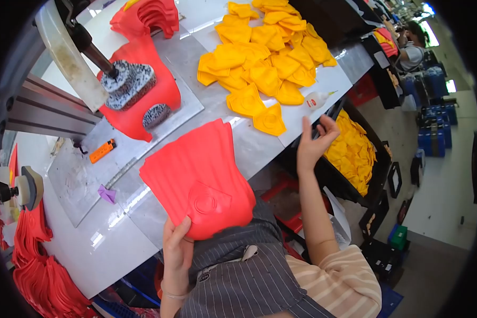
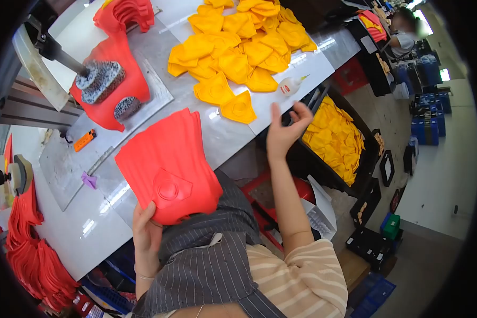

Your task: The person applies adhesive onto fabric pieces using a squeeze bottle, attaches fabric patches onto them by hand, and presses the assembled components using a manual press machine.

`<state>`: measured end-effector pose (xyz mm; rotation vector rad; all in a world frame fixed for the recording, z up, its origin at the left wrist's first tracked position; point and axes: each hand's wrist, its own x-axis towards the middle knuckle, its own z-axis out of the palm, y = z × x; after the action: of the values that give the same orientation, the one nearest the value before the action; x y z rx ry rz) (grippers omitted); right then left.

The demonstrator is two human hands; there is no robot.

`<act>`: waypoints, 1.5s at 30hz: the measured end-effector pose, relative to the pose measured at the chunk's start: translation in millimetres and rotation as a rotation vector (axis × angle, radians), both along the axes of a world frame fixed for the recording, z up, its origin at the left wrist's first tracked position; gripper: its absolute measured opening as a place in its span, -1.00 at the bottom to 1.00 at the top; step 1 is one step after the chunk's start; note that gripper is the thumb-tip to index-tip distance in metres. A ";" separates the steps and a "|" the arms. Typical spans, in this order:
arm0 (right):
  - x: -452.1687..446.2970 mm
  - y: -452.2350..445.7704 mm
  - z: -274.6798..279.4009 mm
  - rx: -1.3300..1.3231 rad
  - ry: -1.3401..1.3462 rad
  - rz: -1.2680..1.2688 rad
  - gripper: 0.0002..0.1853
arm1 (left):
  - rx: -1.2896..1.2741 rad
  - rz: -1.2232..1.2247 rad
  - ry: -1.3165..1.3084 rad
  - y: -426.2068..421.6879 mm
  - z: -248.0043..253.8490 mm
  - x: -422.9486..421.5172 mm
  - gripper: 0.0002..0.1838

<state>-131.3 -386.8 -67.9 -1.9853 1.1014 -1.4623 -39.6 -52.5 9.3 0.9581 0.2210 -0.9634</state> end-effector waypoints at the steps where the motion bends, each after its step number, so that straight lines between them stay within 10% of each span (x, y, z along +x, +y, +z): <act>1: -6.7 -19.5 -4.0 0.067 -0.039 -0.073 -0.45 | 0.008 -0.011 -0.015 1.0 1.1 1.0 -0.48; 11: 10.5 -37.8 23.7 0.383 -0.169 0.441 -0.68 | 0.043 -0.004 -0.194 -3.3 3.6 0.7 -0.29; 19: -10.0 83.4 57.6 1.056 -0.339 1.051 -0.43 | 0.127 -0.088 -0.211 0.2 2.4 5.4 -0.34; 27: -5.5 115.4 72.0 0.449 -0.022 1.087 -0.31 | 0.075 -0.056 -0.274 -1.7 1.6 2.6 -0.34; 45: -6.7 108.0 62.2 0.526 -0.009 1.073 -0.52 | 0.054 -0.047 -0.245 -1.1 -3.2 4.1 -0.33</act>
<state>-138.0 -278.8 -5.7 -1.6909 0.2211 -0.5290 -35.5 -53.6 6.2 1.1250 0.0180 -0.8767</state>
